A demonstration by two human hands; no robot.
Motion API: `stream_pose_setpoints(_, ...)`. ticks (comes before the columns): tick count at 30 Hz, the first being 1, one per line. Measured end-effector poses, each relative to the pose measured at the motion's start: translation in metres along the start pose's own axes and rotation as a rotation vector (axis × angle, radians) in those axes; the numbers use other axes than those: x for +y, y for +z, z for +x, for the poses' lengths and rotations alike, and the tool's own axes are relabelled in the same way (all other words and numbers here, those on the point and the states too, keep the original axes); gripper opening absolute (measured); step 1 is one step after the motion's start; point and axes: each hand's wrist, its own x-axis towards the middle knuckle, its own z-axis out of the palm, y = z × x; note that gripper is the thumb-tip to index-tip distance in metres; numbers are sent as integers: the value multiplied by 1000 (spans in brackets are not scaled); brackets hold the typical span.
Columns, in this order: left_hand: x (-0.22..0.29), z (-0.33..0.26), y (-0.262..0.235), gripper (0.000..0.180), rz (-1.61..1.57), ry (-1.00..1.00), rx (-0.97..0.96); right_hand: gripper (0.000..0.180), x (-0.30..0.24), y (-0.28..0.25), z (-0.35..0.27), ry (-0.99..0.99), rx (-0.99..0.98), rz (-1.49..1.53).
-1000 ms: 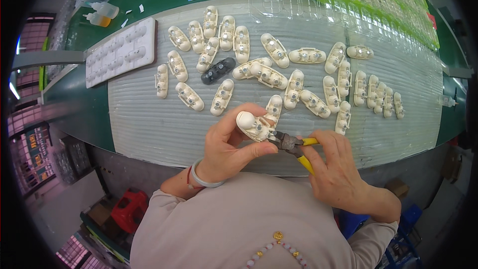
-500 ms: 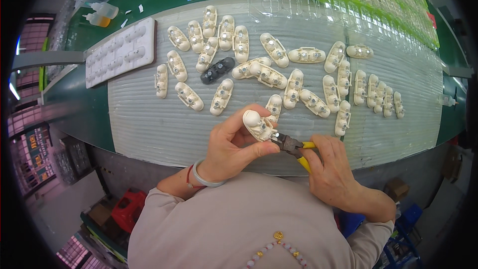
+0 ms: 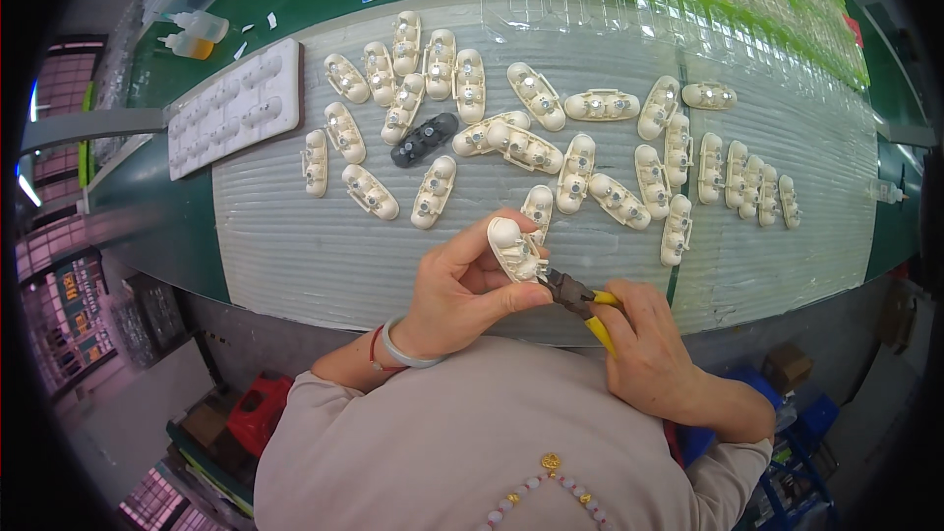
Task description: The person uses yellow-handled pliers to manipulate small white plastic components on a green workbench. They repeatedly pick up individual units, use the pliers to adjust or trim parts, and place them back on the table. A small blue fan is briefly handled and placed on the table before the person resumes the repetitive assembly task.
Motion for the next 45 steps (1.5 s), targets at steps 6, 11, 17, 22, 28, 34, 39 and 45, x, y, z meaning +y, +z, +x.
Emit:
stream_pose_setpoints(6,2,0,0,55,-9,-15,-3,35,-3,-3,3,11,6,55)
stream_pose_setpoints(11,2,1,1,55,-26,-39,7,35,0,-2,1,29,-22,83)
stream_pose_setpoints(17,0,0,-1,54,97,20,3,33,1,-5,1,20,-29,50)
stream_pose_setpoints(22,-5,-1,-4,43,99,210,-25,29,-4,-7,2,-22,-14,-118)
stream_pose_setpoints(28,-1,-3,-3,53,134,279,216,31,-10,0,14,-85,-69,-20)
stream_pose_setpoints(34,5,1,-1,43,171,351,479,38,-25,12,30,-97,-11,-22)
stream_pose_setpoints(39,6,0,0,42,150,296,507,47,-28,11,32,-84,-53,9)
stream_pose_setpoints(45,10,2,-1,44,70,180,490,47,-29,14,33,-76,-57,64)
